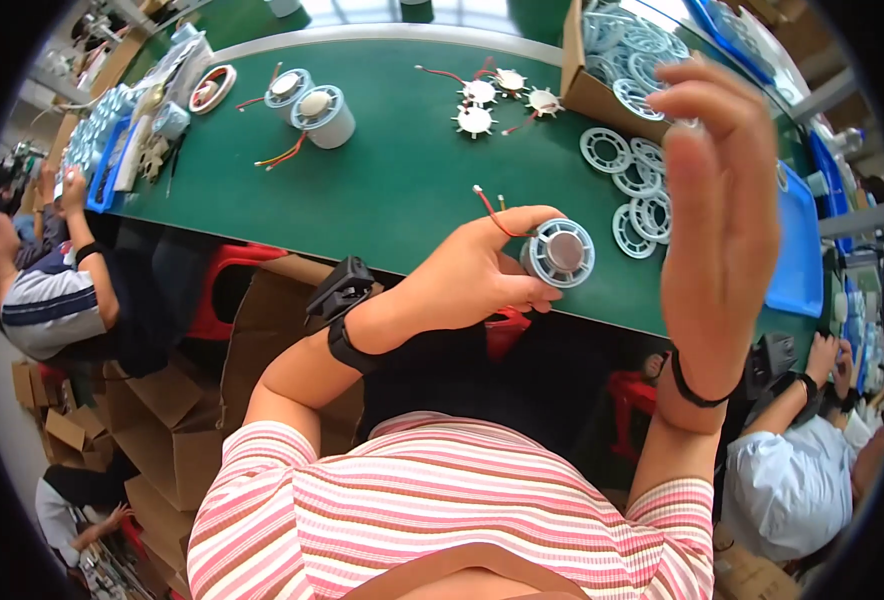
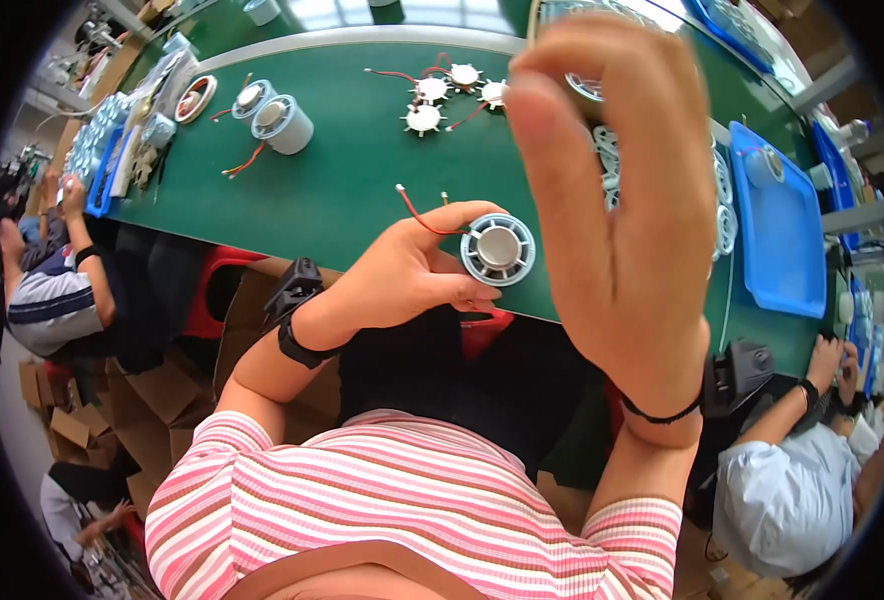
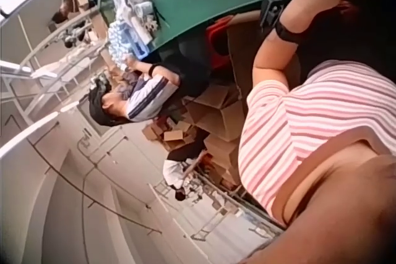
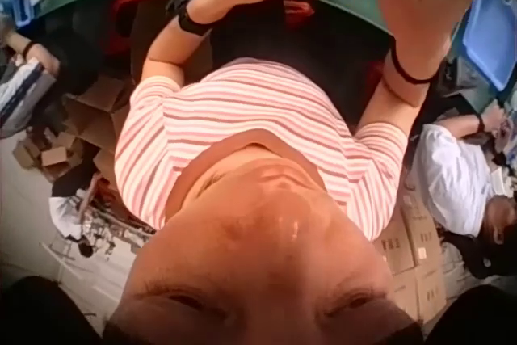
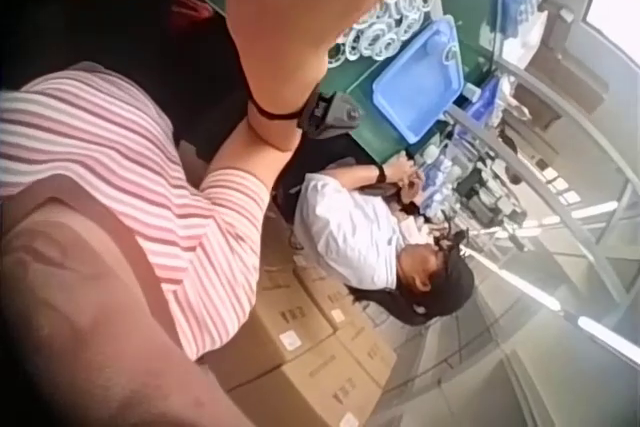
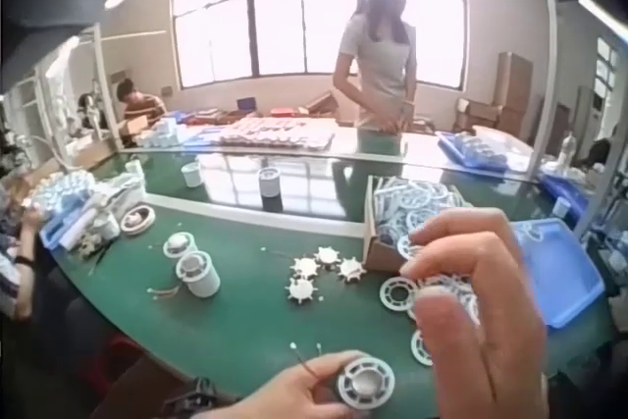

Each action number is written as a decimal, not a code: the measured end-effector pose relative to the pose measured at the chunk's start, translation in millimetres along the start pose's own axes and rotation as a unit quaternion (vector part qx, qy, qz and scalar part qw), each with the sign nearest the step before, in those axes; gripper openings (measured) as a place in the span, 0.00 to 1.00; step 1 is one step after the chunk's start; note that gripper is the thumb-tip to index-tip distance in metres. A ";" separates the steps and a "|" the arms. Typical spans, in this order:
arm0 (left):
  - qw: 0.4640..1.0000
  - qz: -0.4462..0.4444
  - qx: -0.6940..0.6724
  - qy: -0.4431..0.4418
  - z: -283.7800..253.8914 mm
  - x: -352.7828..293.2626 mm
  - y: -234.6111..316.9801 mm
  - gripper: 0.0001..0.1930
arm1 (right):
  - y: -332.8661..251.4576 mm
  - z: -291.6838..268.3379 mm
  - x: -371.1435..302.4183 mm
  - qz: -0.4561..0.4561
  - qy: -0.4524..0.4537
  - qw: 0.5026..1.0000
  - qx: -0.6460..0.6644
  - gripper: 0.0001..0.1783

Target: Assembling electronic speaker components into circular plastic housings on an assembly line.

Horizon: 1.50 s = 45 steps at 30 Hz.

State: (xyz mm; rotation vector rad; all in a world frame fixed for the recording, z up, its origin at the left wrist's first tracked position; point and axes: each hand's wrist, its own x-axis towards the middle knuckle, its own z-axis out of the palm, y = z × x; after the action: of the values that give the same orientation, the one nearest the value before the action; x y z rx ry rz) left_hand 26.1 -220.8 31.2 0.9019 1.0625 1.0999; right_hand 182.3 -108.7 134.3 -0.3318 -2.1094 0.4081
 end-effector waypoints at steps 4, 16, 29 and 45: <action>1.000 0.031 0.005 0.000 5.8 6.5 -6.8 0.28 | 2.0 4.5 9.2 -0.083 -0.071 0.952 -0.286 0.14; 0.973 0.182 0.130 0.060 7.6 0.5 -24.9 0.31 | 32.8 15.6 -22.5 0.058 -0.067 0.994 0.071 0.12; 0.926 0.217 0.195 0.239 -52.7 -8.8 17.7 0.33 | 24.1 42.5 -86.7 0.172 -0.116 0.976 0.068 0.15; 0.665 0.238 0.650 0.281 -62.7 39.1 68.8 0.14 | 28.3 57.0 -105.0 0.142 -0.136 0.977 0.082 0.11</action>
State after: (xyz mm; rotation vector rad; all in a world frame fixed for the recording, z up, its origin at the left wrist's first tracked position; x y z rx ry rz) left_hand -46.8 -163.9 71.8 2.1474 2.3362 0.9235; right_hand 192.0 -132.7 14.3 -0.5063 -2.2809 0.8313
